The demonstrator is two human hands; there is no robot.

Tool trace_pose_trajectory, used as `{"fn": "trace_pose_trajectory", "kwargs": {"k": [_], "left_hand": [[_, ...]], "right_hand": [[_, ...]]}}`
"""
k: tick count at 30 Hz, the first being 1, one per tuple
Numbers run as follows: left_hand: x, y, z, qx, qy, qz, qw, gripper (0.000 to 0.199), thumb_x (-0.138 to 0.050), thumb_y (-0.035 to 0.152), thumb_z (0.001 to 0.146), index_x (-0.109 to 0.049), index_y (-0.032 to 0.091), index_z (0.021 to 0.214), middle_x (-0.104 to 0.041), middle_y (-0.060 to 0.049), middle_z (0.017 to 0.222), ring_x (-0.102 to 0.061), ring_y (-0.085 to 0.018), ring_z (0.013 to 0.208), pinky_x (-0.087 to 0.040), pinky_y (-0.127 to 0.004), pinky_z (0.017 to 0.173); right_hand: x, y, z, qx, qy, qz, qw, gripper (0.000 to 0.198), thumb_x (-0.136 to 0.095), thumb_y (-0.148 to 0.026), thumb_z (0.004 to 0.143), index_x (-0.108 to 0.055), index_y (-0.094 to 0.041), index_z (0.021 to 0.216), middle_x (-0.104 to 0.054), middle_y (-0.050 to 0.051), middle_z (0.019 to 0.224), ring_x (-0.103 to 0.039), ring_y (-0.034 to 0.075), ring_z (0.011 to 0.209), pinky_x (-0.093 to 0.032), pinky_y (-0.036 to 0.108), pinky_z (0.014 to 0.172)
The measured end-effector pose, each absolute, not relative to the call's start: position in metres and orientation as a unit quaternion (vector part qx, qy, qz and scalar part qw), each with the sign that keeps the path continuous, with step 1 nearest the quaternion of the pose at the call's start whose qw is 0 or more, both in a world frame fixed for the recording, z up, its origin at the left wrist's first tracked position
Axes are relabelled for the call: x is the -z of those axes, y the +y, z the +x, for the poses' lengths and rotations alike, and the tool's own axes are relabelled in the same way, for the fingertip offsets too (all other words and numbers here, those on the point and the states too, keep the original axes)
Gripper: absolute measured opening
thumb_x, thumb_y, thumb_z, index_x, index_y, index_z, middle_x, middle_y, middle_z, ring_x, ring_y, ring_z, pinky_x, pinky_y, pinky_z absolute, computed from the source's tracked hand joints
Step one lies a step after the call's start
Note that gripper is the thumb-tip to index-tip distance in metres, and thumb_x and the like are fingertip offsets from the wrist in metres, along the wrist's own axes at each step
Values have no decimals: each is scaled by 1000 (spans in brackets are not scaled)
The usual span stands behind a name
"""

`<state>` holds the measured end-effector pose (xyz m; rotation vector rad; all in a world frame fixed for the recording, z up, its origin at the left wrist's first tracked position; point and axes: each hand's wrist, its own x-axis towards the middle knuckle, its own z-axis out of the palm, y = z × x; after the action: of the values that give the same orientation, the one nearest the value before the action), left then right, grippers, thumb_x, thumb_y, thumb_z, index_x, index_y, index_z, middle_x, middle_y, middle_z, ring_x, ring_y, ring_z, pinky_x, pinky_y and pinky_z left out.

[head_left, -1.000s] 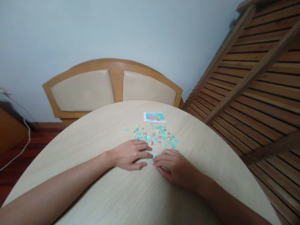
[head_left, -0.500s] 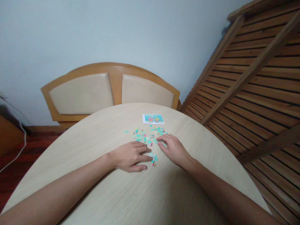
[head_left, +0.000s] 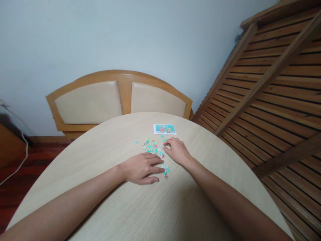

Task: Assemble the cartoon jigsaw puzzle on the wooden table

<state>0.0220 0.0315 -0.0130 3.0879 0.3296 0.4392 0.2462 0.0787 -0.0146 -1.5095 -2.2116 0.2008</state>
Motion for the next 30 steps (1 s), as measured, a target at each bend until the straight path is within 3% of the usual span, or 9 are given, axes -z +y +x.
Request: {"fn": "trace_pose_trajectory", "kwargs": {"k": [3, 7, 13, 18, 23, 30], "left_hand": [[15, 33, 22, -141, 107, 984, 6, 41, -48, 43, 102, -60, 18, 132, -60, -16, 137, -57, -31, 126, -47, -45, 108], [17, 33, 20, -138, 117, 983, 5, 43, -47, 43, 102, -59, 18, 135, -59, -16, 139, -57, -32, 128, -47, -46, 109], [18, 33, 20, -142, 128, 982, 4, 42, -48, 42, 102, -59, 18, 134, -59, -17, 139, -54, -32, 132, -44, -47, 113], [21, 34, 21, -135, 140, 981, 1, 43, -49, 42, 102, -57, 18, 136, -56, -16, 144, -51, -33, 135, -42, -48, 115], [21, 35, 22, -138, 136, 981, 15, 45, -49, 41, 102, -54, 18, 140, -58, -16, 141, -52, -32, 133, -43, -47, 114], [20, 36, 23, -123, 122, 985, 19, 43, -48, 41, 103, -54, 22, 141, -55, -14, 144, -52, -31, 133, -44, -48, 113]], "right_hand": [[16, 76, 248, -99, -796, -544, 247, 12, -65, -20, 88, -74, -18, 94, -76, 6, 97, -66, 21, 96, -48, 35, 89], [16, 61, 252, -192, -778, -517, 301, 23, -58, -20, 90, -73, -18, 107, -74, 2, 85, -67, 16, 77, -51, 28, 75], [23, 20, 264, -321, -725, -488, 366, 18, -63, -31, 85, -74, -18, 92, -76, 5, 86, -68, 19, 81, -53, 31, 77], [31, 4, 273, -355, -701, -512, 346, 16, -64, -31, 82, -70, -17, 86, -74, 5, 79, -69, 19, 75, -53, 29, 69], [23, 1, 273, -334, -742, -490, 312, 22, -58, -25, 85, -75, -18, 97, -75, 4, 82, -68, 19, 78, -52, 30, 74], [19, -4, 278, -359, -734, -504, 281, 19, -63, -29, 86, -76, -18, 95, -78, 4, 82, -70, 19, 76, -52, 29, 72]]}}
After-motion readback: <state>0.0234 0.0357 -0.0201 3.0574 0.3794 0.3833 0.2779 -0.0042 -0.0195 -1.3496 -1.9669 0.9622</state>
